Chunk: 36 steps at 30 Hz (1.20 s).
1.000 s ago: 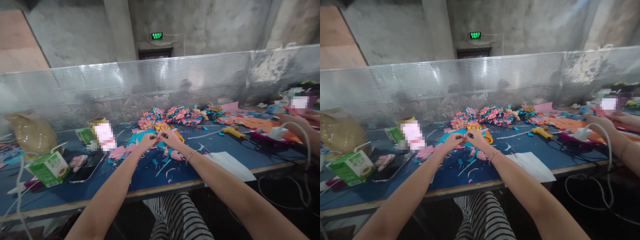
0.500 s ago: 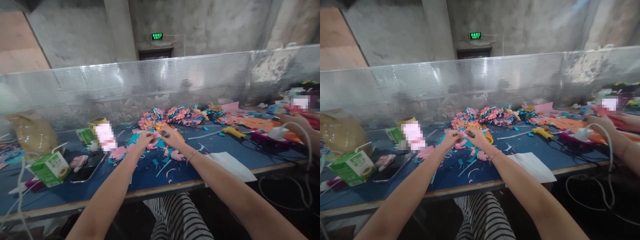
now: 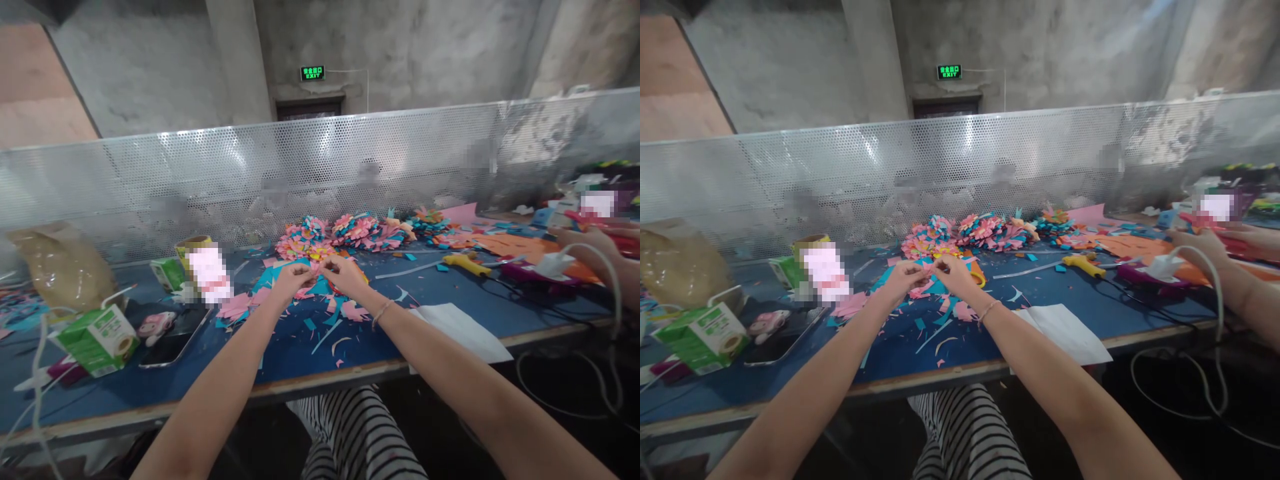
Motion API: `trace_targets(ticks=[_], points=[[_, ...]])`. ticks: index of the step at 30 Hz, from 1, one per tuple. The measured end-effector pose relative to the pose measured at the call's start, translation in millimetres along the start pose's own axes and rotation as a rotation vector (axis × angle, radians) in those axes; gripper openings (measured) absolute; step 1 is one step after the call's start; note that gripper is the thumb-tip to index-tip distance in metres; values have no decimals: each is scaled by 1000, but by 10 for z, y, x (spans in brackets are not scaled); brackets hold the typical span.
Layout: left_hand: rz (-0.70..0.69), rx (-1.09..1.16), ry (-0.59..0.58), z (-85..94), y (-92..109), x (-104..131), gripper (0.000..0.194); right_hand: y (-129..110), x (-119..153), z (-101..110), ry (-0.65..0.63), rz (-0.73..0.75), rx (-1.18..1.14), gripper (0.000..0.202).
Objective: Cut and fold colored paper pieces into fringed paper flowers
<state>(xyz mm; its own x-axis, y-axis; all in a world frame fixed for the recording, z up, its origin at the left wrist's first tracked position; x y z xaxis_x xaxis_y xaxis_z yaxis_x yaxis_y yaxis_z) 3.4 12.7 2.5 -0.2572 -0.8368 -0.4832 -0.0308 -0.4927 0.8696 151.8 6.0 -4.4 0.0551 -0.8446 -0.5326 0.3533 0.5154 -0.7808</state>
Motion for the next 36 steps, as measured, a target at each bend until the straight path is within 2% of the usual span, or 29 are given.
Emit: trace_targets(ticks=[7, 17, 29, 36], points=[[45, 68, -1, -7, -60, -3, 24, 103, -37, -34, -20, -76, -92, 10], [200, 119, 7, -12, -44, 29, 16, 102, -37, -56, -60, -49, -89, 11], [105, 28, -3, -41, -12, 36, 13, 108, -32, -65, -69, -54, -154, 13], [66, -48, -6, -37, -37, 21, 19, 95, -23, -63, -58, -72, -144, 12]])
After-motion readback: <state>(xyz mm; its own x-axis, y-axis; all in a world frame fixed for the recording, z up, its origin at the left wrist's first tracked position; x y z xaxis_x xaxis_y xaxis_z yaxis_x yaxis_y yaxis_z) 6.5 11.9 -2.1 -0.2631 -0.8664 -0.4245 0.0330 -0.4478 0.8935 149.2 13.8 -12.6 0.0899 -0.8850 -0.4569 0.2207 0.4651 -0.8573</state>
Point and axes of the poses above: each hand's wrist, its own x-axis away from the middle knuckle, its own z-axis out of the back of the hand, y = z × x, the point moved 2 cm from there along -x, towards the middle knuckle, and after that the axes turned 14 degrees about -z, right-handed, at the moved point
